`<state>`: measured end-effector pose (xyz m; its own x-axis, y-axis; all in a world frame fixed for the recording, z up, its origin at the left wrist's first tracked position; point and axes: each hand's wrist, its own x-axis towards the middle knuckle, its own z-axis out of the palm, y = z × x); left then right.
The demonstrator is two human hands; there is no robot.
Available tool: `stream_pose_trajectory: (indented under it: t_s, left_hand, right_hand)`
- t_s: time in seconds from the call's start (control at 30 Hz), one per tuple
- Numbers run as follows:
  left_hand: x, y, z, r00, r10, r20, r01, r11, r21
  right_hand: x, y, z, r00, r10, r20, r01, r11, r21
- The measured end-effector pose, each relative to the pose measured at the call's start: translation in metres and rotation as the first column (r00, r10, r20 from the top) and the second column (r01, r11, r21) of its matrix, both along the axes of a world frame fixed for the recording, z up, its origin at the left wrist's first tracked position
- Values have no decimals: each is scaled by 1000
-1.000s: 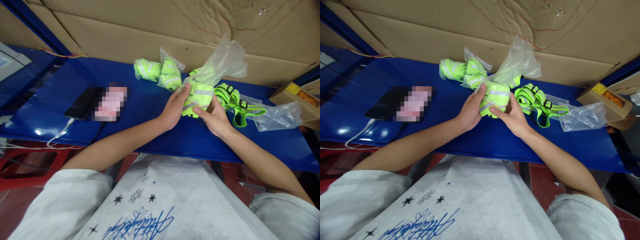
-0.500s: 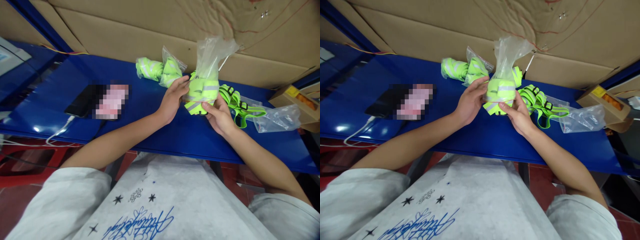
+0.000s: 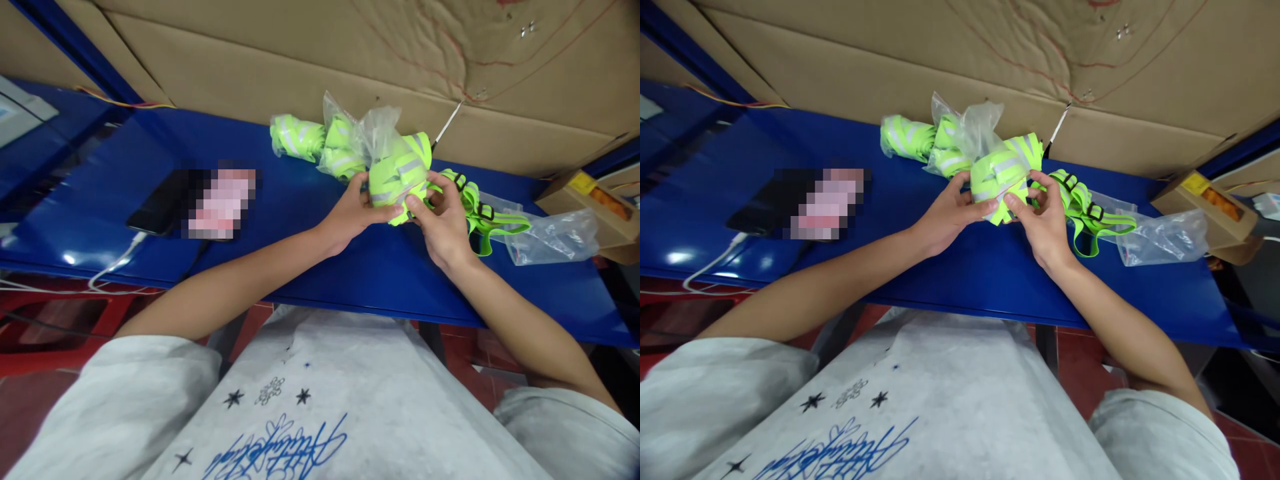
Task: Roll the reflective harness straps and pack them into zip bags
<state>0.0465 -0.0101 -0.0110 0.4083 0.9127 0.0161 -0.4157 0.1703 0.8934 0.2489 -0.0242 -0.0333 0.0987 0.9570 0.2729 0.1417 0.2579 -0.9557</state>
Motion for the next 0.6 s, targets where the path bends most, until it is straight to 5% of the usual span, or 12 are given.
stream_pose_trajectory:
  t_s: [0.17,0.3,0.43,0.6]
  left_hand:
    - [-3,-2,6,997,-78,18,79,990,-114]
    - [-7,0,13,987,-142,78,145,989,-29]
    - [-5,0,9,1000,-27,10,27,996,84]
    - [-1,0,-1,983,126,-136,-102,980,171]
  right_hand:
    - [-3,-6,12,993,60,103,-71,992,102]
    - [4,-5,24,985,109,133,-130,978,164]
    - [6,-2,20,969,125,212,-161,974,159]
    - [-2,-8,12,959,-1,283,-56,980,192]
